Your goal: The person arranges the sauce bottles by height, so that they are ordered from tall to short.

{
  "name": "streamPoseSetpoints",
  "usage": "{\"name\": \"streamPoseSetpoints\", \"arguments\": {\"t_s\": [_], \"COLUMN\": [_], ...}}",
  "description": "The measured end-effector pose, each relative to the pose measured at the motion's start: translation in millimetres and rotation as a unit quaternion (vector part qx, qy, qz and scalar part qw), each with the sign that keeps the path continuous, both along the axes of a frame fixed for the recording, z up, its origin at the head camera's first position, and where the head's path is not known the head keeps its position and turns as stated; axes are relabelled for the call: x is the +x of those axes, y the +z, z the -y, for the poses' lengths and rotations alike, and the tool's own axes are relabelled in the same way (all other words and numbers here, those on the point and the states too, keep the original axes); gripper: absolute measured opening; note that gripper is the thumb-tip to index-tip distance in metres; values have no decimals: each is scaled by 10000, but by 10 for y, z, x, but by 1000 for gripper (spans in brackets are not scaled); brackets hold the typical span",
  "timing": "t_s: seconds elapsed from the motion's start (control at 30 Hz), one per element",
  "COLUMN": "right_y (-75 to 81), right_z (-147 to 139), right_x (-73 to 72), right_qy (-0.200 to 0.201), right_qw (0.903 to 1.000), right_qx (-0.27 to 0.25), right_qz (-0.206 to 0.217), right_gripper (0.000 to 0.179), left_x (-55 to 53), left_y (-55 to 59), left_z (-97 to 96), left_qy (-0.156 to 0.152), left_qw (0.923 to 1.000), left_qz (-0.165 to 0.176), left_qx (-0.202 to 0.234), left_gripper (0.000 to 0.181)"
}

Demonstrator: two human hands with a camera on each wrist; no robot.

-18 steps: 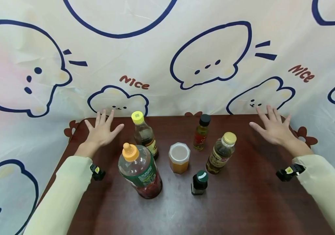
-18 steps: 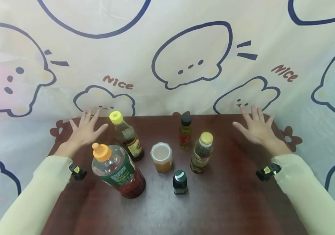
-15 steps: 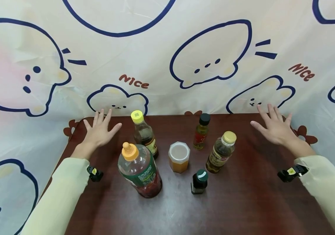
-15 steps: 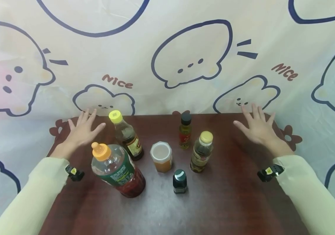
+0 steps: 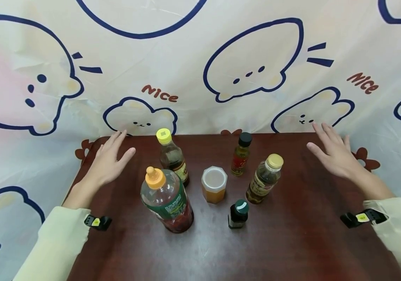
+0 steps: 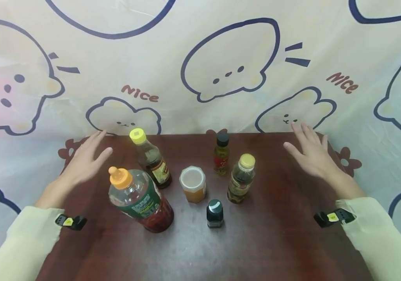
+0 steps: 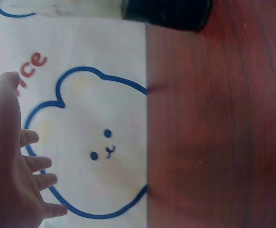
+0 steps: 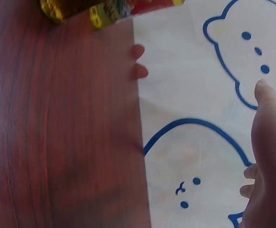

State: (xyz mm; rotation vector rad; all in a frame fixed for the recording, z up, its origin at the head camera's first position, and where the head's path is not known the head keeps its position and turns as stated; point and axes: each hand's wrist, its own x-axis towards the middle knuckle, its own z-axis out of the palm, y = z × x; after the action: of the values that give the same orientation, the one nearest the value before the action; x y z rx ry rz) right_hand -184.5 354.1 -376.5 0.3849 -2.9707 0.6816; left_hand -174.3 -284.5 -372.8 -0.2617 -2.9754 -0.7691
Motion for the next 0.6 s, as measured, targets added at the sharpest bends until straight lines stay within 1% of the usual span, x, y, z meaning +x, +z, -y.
{"name": "streamPoseSetpoints", "arguments": {"t_s": [0.1,0.23,0.33,0.43,0.6], "right_y": [34,69,89,117,163], "right_z": [57,133,182,238,343], "right_x": [44,109,172,237,344], "right_qy": [102,238,355,488,617], "right_qw": [9999,9993,9983,9959,9895], "right_qx": [-108,-255,-452,-749,-1304], "right_qz": [-79,-110,-131,-158,-27], "right_gripper": [70,68,67,64,60], "left_x": [98,226,309,393,547], "left_y": [75,169,236,295,362], "left_z": [-25,-56,-85,-121,-193], "left_qy": [-98,-344,-561,-705,-918], "left_qw": [9996,9971,9933,9887,9814], "left_qz": [-41,-114,-238,-338,-364], "left_qx": [245,663,983,1280,1645], "left_gripper": [75,67,62,57,51]}}
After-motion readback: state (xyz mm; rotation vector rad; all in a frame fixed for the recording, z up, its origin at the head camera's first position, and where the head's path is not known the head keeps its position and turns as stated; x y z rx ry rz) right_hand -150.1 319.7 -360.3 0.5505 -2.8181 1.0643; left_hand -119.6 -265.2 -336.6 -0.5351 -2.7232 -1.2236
